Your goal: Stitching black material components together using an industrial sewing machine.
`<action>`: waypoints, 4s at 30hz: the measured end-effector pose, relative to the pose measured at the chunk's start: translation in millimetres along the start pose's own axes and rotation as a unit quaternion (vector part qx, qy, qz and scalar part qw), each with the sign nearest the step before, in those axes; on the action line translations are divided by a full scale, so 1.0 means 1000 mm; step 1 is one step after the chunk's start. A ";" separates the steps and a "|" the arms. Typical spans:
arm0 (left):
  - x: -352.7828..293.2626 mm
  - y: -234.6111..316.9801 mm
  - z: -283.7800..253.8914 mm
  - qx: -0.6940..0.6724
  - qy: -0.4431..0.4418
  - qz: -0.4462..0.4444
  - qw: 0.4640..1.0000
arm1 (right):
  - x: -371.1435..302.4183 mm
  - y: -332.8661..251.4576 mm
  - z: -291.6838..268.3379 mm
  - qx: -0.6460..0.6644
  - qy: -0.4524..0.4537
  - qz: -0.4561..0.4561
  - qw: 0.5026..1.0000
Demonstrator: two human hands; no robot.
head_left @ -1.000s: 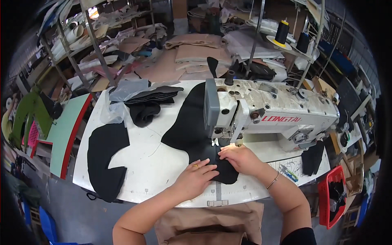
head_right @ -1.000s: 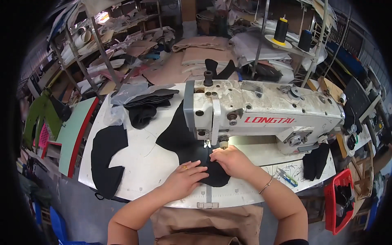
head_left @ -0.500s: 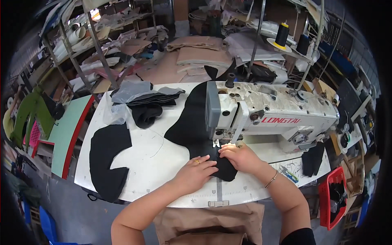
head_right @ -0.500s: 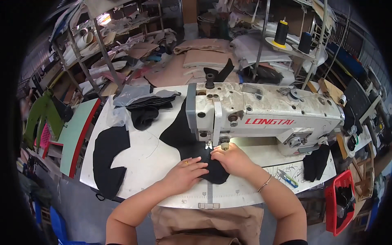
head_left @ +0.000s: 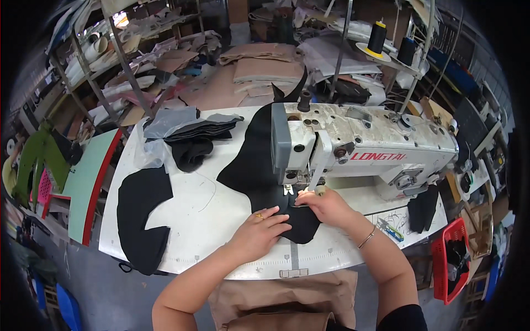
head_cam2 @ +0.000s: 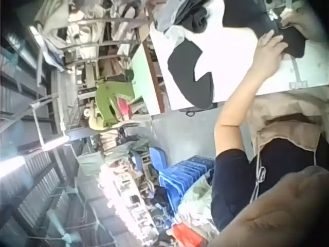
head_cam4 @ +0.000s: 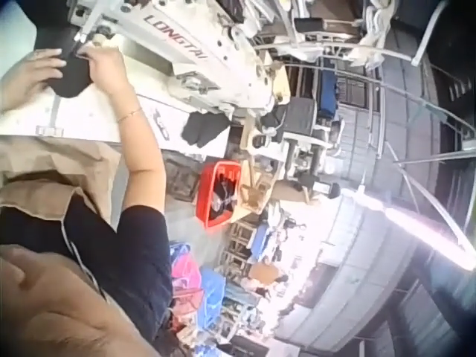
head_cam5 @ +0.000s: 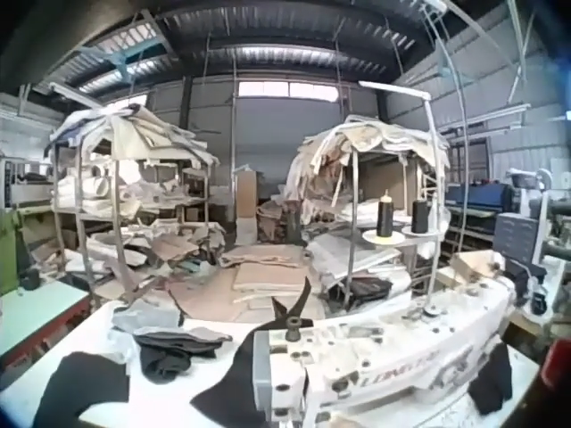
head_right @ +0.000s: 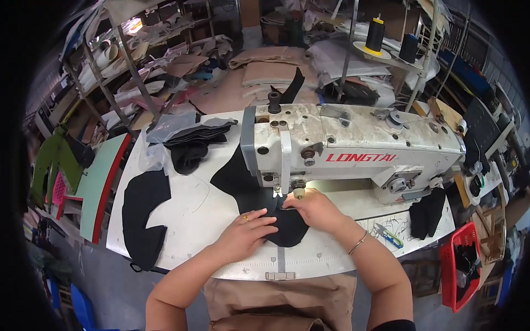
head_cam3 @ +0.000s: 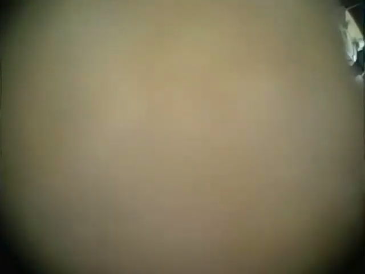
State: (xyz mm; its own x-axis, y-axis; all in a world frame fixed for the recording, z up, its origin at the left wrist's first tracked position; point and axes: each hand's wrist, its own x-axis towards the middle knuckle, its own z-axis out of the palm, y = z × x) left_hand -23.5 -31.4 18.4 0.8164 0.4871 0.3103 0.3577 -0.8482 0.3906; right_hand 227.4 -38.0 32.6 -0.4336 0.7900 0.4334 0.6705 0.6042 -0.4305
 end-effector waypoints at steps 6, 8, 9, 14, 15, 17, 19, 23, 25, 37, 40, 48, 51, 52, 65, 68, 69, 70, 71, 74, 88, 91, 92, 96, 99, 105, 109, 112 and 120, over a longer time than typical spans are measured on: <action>0.003 0.001 0.000 0.019 0.002 0.000 1.000 | 0.003 0.000 -0.001 -0.071 -0.025 -0.076 0.994; 0.001 -0.001 0.003 0.026 0.000 0.000 1.000 | 0.006 -0.003 -0.004 -0.080 -0.041 -0.080 0.993; 0.003 -0.003 0.003 0.033 0.001 0.001 0.999 | 0.008 -0.003 -0.006 -0.091 -0.056 -0.086 0.991; 0.010 -0.007 -0.004 0.035 -0.010 0.006 0.999 | 0.006 -0.002 -0.007 -0.163 -0.092 -0.081 0.979; 0.011 -0.010 -0.004 0.036 -0.011 0.007 0.999 | 0.007 -0.004 -0.008 -0.181 -0.098 -0.075 0.976; 0.013 -0.015 -0.003 0.039 -0.009 0.009 0.999 | 0.007 0.000 -0.005 -0.176 -0.079 -0.082 0.978; 0.017 -0.020 -0.002 0.039 -0.007 0.015 0.999 | 0.004 0.009 0.001 -0.174 -0.060 -0.085 0.979; 0.022 -0.025 -0.006 0.047 0.003 0.017 0.999 | -0.001 0.018 0.007 -0.185 -0.060 -0.042 0.980; 0.022 -0.029 -0.005 0.048 0.006 0.009 0.999 | -0.001 0.022 0.013 -0.174 -0.052 -0.039 0.983; 0.022 -0.031 0.001 0.077 0.042 0.009 0.996 | -0.005 0.023 0.019 -0.182 -0.009 0.003 0.983; 0.022 -0.029 0.000 0.070 0.040 0.004 0.997 | -0.007 0.022 0.018 -0.178 -0.004 0.002 0.984; 0.024 -0.030 -0.001 0.074 0.033 -0.007 0.997 | -0.006 0.024 0.020 -0.168 0.002 0.009 0.986; 0.025 -0.030 0.000 0.078 0.040 -0.008 0.996 | -0.006 0.026 0.022 -0.184 -0.016 0.019 0.983; 0.025 -0.031 0.000 0.080 0.040 -0.008 0.996 | -0.005 0.025 0.021 -0.183 -0.014 0.018 0.983; 0.023 -0.032 0.004 0.110 0.058 0.007 0.992 | -0.002 0.004 0.003 -0.195 -0.027 0.006 0.980; 0.023 -0.033 0.006 0.103 0.062 0.006 0.993 | -0.003 0.007 0.005 -0.194 -0.023 0.005 0.981; 0.022 -0.033 0.005 0.094 0.065 0.003 0.993 | -0.003 0.006 0.006 -0.188 -0.008 -0.011 0.982; 0.022 -0.033 0.005 0.095 0.066 0.003 0.993 | -0.002 0.005 0.005 -0.189 -0.007 -0.012 0.982; 0.022 -0.034 0.004 0.091 0.044 -0.004 0.995 | -0.002 0.002 0.004 -0.194 -0.026 0.015 0.981; 0.021 -0.033 0.004 0.080 0.023 -0.012 0.996 | -0.002 0.001 0.004 -0.192 -0.033 0.030 0.980; 0.023 -0.032 0.001 0.079 0.012 -0.012 0.997 | -0.005 0.004 0.003 -0.213 -0.064 0.060 0.973; 0.023 -0.032 -0.001 0.070 0.003 -0.021 0.997 | -0.005 -0.002 -0.013 -0.170 -0.070 0.024 0.983; 0.023 -0.034 0.000 0.068 0.008 -0.020 0.997 | -0.006 -0.002 -0.017 -0.152 -0.073 0.007 0.986; 0.020 -0.036 0.004 0.047 0.030 -0.017 0.998 | -0.009 -0.014 -0.030 -0.131 -0.097 -0.019 0.986; 0.021 -0.039 0.003 0.046 0.032 -0.010 0.998 | -0.010 -0.011 -0.032 -0.128 -0.113 -0.025 0.985; 0.018 -0.047 -0.038 -0.093 0.169 -0.057 0.980 | -0.012 -0.001 -0.023 -0.253 -0.096 -0.072 0.960; 0.036 -0.064 -0.041 -0.033 0.270 -0.376 0.886 | -0.009 0.013 -0.015 -0.263 -0.062 -0.127 0.955; 0.072 -0.074 -0.058 -0.238 0.091 -0.486 0.836 | -0.008 0.009 -0.013 -0.278 -0.060 -0.114 0.952; 0.186 -0.136 -0.013 -0.297 0.082 -0.078 0.948 | -0.003 -0.016 0.001 -0.246 -0.001 -0.132 0.960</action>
State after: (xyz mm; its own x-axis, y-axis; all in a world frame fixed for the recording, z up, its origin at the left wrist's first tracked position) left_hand 74.1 177.3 34.9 0.6762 0.6633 0.3205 0.1096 -0.5208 0.8466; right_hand 217.7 -50.3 37.3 -0.6287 0.6161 0.4746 0.7399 0.6617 0.1212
